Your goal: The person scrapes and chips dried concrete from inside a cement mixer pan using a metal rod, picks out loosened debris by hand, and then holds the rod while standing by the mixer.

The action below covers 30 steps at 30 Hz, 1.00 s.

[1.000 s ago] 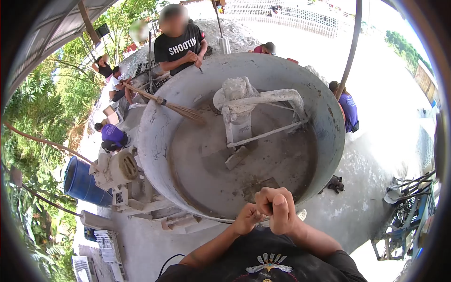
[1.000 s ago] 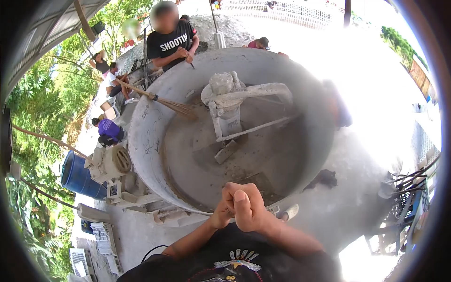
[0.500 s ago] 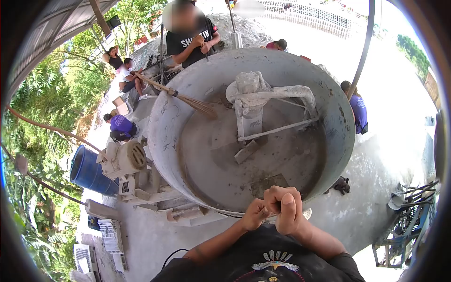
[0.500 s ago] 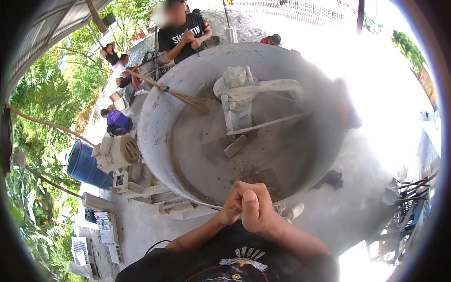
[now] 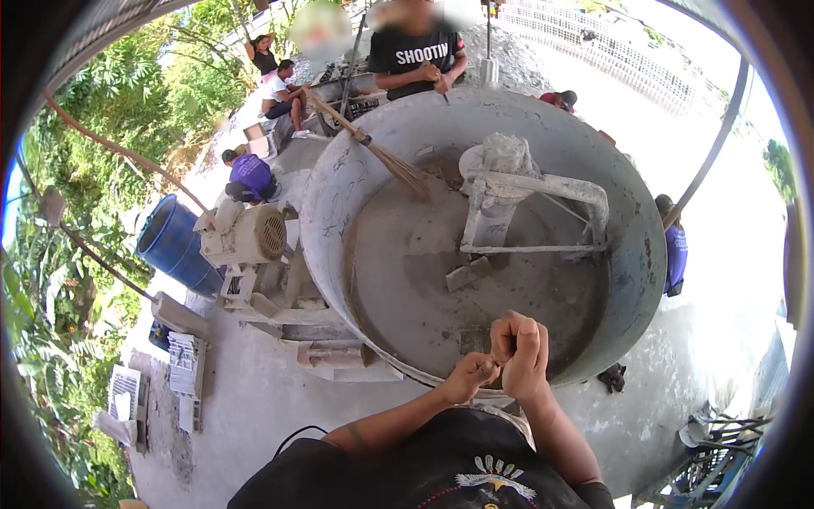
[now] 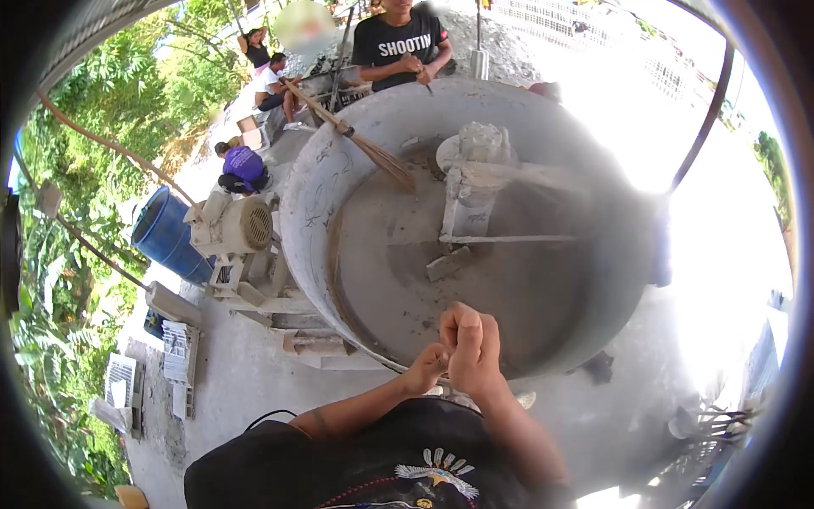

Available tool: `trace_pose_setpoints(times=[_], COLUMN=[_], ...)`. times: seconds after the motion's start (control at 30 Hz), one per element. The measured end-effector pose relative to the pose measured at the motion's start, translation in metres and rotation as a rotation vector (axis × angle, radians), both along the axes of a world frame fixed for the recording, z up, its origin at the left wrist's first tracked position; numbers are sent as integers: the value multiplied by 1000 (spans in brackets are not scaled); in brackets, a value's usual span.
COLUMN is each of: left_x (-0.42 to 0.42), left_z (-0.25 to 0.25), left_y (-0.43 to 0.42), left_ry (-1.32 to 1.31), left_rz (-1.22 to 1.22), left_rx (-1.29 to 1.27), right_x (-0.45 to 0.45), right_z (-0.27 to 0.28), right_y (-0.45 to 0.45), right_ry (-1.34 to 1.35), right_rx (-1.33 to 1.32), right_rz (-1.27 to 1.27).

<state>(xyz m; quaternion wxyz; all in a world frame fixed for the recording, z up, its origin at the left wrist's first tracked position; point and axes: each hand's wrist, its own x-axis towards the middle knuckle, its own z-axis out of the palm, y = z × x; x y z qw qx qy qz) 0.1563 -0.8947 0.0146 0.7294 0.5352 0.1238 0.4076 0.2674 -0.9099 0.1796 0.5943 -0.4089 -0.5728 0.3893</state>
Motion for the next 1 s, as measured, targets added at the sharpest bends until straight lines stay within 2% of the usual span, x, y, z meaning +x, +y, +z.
trace_pose_setpoints(times=[0.03, 0.07, 0.13, 0.2, 0.27, 0.33, 0.4, 0.47, 0.5, 0.57, 0.67, 0.7, 0.73, 0.83, 0.9, 1.0], left_x=[1, 1, 1, 2, -3, -6, -2, 6, 10, 16, 12, 7, 6, 7, 17, 11], left_z=[-16, -23, -23, -23, -9, 15, 10, -19, -20, -20, -31, -11, -12, -27, -30, -19], left_y=[5, 10, 10, 5, 6, -12, -6, -4, -2, 4, -1, -5, -1, -3, 3, -4], left_ry=[46, 87, 153, 160, 116, 137, 138, 141, 139, 224, 162, 178, 185, 230, 245, 217], left_rz=[-10, -32, 3, 35, -68, -68, -102, 5, -2, -10, -106, -119, -125, -151, -38, -47], left_rx=[-48, -93, -122, -6, 7, 83, 76, 21, 31, -100, -21, -22, -22, -15, -5, 17], right_x=[-1, -1, -1, 2, 7, 2, 3, 3, 10, 22, 20, 18, 15, 21, 25, 26], right_z=[-22, -31, -36, -30, -14, 5, 3, -31, -51, -47, -35, -33, -34, -45, -42, -35], right_y=[14, 21, 28, 13, -5, -18, -15, 2, 11, 15, 3, -7, -11, -7, 2, -9], right_ry=[104, 97, 223, 198, 3, -1, -5, -7, 140, 185, 185, 119, 54, 113, 208, 97], right_rx=[-69, -63, -205, -195, -18, 20, 80, -37, -111, -134, -146, -77, -10, -74, -152, -104], right_rz=[-26, 16, -67, -57, 45, 27, 13, -45, -87, -92, -67, -63, -66, -109, -114, -50])
